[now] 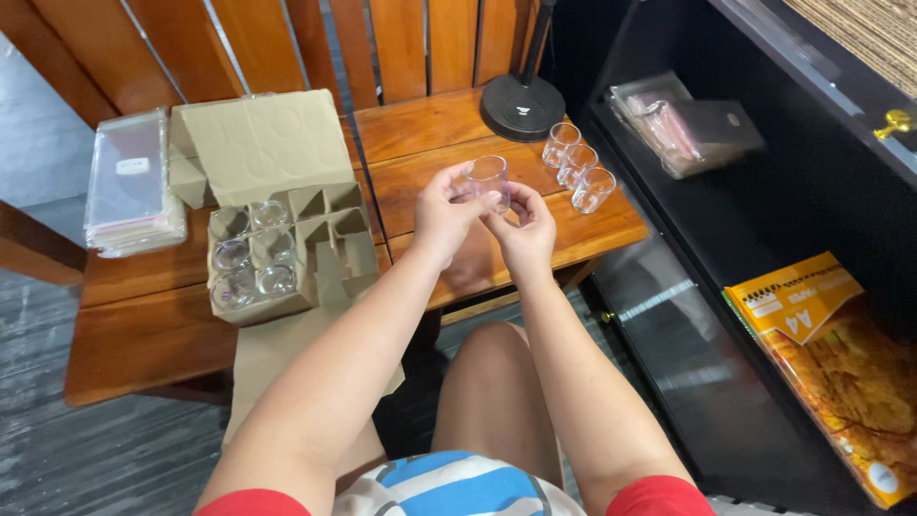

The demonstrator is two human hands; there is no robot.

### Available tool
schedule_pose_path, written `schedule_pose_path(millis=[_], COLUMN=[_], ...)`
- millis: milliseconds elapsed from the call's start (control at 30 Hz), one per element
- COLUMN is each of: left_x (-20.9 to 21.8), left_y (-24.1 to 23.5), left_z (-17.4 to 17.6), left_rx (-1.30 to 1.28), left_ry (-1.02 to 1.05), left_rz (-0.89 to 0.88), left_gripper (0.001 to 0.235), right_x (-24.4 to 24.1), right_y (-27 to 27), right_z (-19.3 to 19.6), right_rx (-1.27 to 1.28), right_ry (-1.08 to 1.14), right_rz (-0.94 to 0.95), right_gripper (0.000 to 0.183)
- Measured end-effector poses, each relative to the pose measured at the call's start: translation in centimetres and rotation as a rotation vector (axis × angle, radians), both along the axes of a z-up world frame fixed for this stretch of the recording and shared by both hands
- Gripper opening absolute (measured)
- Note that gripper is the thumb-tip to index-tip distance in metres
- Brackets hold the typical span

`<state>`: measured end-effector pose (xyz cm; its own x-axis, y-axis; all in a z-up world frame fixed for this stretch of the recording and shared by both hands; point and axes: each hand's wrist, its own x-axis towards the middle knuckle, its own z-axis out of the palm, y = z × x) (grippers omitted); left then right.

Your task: The person opens a cardboard box containing small clear glasses and removes them one by one. They place the glasses on a wooden bench and then transfer them to a nearby shelf.

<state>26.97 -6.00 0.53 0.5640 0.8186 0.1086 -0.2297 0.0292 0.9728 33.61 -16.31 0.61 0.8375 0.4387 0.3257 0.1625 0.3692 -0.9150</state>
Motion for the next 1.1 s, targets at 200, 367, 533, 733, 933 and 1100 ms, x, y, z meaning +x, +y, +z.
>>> schedule_pose_path(millis=[200,367,533,733,933,1100], left_x=[5.7,9.0,11.6,15.4,18.7,19.6], left_y=[0.5,1.3,2.9,5.4,6.7,6.6], left_z=[-3.2,-4.6,-6.0,-8.5,-10.3,-10.2], left_rx=[0.088,0.124,0.146,0.237,0.278,0.253], left_ry=[-0.038,-0.024,0.077,0.261,0.374,0.372], left_rz=[0.024,-0.017,-0.029,-0.052,-0.060,-0.092], left_gripper=[0.072,0.065,0.063,0.068,0.067,0.067], right_x=[3.1,6.6,9.1,12.7,15.0,15.2], right_y=[-0.6,0.0,1.3,4.4,6.0,6.5], right_z=[-0.6,-2.9,-4.9,-8.4,-9.7,-9.4], right_rx=[-0.100,-0.123,-0.247,-0.233,-0.245,-0.317], right_ry=[-0.039,-0.049,-0.055,-0.029,0.003,-0.003], right_rz=[-0.106,-0.158,-0.288,-0.271,-0.307,-0.338], right_gripper=[0.045,0.051,0.051,0.060,0.064,0.071])
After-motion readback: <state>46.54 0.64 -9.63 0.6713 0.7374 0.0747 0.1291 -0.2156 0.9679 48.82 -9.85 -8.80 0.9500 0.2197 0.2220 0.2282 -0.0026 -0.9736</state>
